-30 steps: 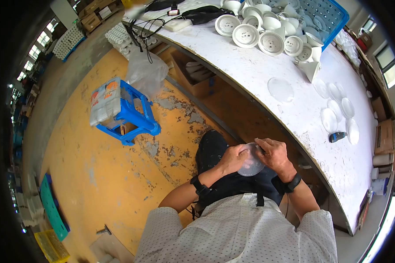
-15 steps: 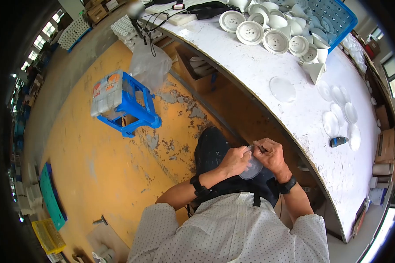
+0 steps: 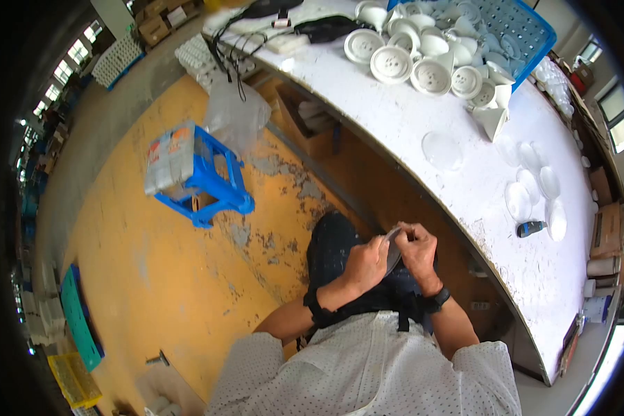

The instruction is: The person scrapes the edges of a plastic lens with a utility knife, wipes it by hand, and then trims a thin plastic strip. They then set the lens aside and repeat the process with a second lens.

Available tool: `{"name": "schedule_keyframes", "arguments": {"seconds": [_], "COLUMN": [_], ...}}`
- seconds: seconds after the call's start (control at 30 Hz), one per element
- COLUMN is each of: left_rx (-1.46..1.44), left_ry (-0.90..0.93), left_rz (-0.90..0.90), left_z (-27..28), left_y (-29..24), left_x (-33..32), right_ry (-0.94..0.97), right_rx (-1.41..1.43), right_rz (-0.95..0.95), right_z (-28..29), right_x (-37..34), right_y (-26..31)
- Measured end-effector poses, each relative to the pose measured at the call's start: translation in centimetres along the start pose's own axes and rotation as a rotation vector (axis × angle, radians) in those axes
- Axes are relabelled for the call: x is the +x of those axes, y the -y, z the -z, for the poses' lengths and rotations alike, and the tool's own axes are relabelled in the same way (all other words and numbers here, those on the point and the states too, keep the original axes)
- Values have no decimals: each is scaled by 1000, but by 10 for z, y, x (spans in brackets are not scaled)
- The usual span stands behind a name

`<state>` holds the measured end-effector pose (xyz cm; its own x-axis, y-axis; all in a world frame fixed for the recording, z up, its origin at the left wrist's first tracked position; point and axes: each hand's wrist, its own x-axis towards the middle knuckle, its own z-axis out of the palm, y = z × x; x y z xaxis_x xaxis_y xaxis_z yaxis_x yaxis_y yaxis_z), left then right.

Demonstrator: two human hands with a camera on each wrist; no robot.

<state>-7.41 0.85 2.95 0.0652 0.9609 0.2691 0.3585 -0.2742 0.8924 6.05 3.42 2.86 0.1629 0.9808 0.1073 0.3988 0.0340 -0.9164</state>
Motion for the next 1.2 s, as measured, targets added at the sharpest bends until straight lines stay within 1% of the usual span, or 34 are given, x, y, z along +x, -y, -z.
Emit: {"name": "schedule_keyframes", "arguments": {"seconds": [0.07,0.13,0.17,0.23,0.27,0.3,0.33,0.37,0.43,0.47,0.53,0.67,0.73,0.77,0.8,0.83,0.87,0.9,0.97,1.03,1.1,1.17,1.2], "left_rx": [68,69,79,86,96,36,-23,-13,-146,-137,-285,-226,-328,-324,-226,-132,73,66,40,23,0,-24,-12], "left_ry": [4,-3,4,76,80,109,137,142,93,98,266,301,253,254,261,269,185,144,62,24,9,-11,-39], "left_rz": [-15,-42,-63,20,3,39,74,56,136,130,328,389,459,463,425,393,180,120,107,106,134,142,122], "left_z": [-1,-1,1,8,10,11,12,10,9,8,13,5,2,1,1,-1,-9,-10,-15,-16,-17,-16,-14], "left_y": [4,5,6,5,6,8,10,12,11,10,-1,1,-3,-3,-3,-2,12,10,8,6,6,3,-3], "left_x": [0,-1,0,5,5,6,9,10,14,15,19,15,14,15,18,18,15,14,13,12,10,11,11], "right_ry": [16,-9,3,0,42,77,84,66,90,144,148,189,187,193,200,148,107,92,63,64,73,53,65], "right_rx": [14,52,31,22,-120,-264,-282,-275,-280,-296,-304,-310,-306,-306,-301,-285,-274,-193,-117,-92,-80,89,60], "right_rz": [17,33,73,123,243,364,450,457,716,712,737,813,779,745,735,692,640,639,449,368,328,207,183], "right_z": [-2,-2,0,5,12,17,18,18,20,22,24,28,29,28,26,24,23,23,20,17,13,10,10], "right_x": [0,0,-1,3,4,8,11,13,15,14,14,18,19,19,19,21,20,20,16,15,13,14,14], "right_y": [-14,-14,-11,2,13,18,13,13,18,18,23,18,13,10,7,7,6,13,15,15,8,2,3]}}
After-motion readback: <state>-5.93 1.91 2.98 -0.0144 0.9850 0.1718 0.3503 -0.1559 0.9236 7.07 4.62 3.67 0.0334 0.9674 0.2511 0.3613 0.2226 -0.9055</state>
